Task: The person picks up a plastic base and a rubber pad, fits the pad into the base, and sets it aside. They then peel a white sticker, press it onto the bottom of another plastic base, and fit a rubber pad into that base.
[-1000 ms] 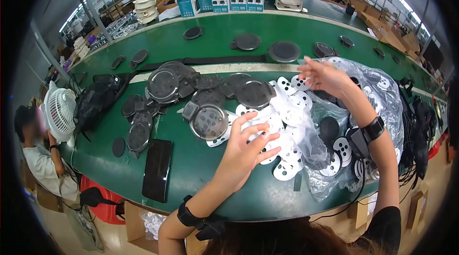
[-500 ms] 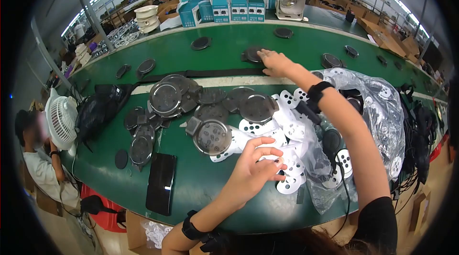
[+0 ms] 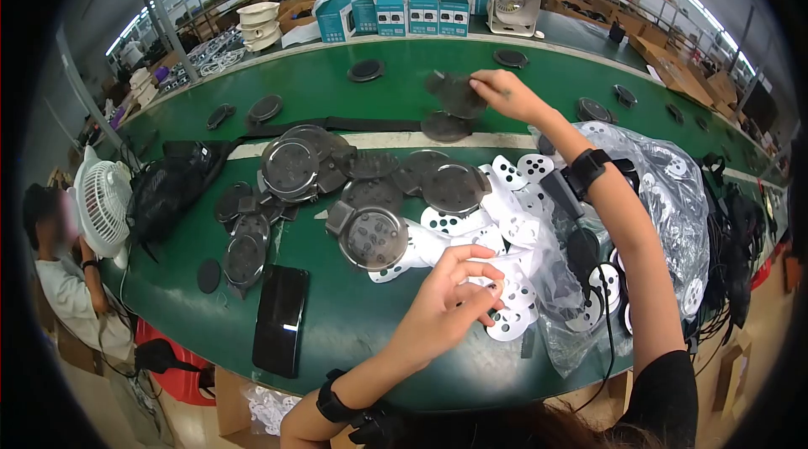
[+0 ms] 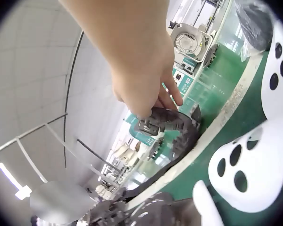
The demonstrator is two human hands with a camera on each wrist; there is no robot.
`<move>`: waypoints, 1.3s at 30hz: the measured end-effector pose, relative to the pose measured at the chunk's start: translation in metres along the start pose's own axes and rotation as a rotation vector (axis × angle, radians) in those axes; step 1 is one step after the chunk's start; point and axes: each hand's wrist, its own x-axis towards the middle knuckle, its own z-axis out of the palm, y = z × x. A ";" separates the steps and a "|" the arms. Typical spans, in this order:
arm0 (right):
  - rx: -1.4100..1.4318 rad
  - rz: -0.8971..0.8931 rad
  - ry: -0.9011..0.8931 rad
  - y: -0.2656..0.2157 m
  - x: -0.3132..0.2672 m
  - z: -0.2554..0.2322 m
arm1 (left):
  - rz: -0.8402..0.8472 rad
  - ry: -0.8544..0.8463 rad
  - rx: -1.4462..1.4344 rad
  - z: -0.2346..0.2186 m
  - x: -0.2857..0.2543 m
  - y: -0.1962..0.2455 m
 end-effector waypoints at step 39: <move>-0.224 -0.090 0.161 -0.200 -0.201 -0.080 | 0.036 0.141 -0.044 0.001 0.003 -0.010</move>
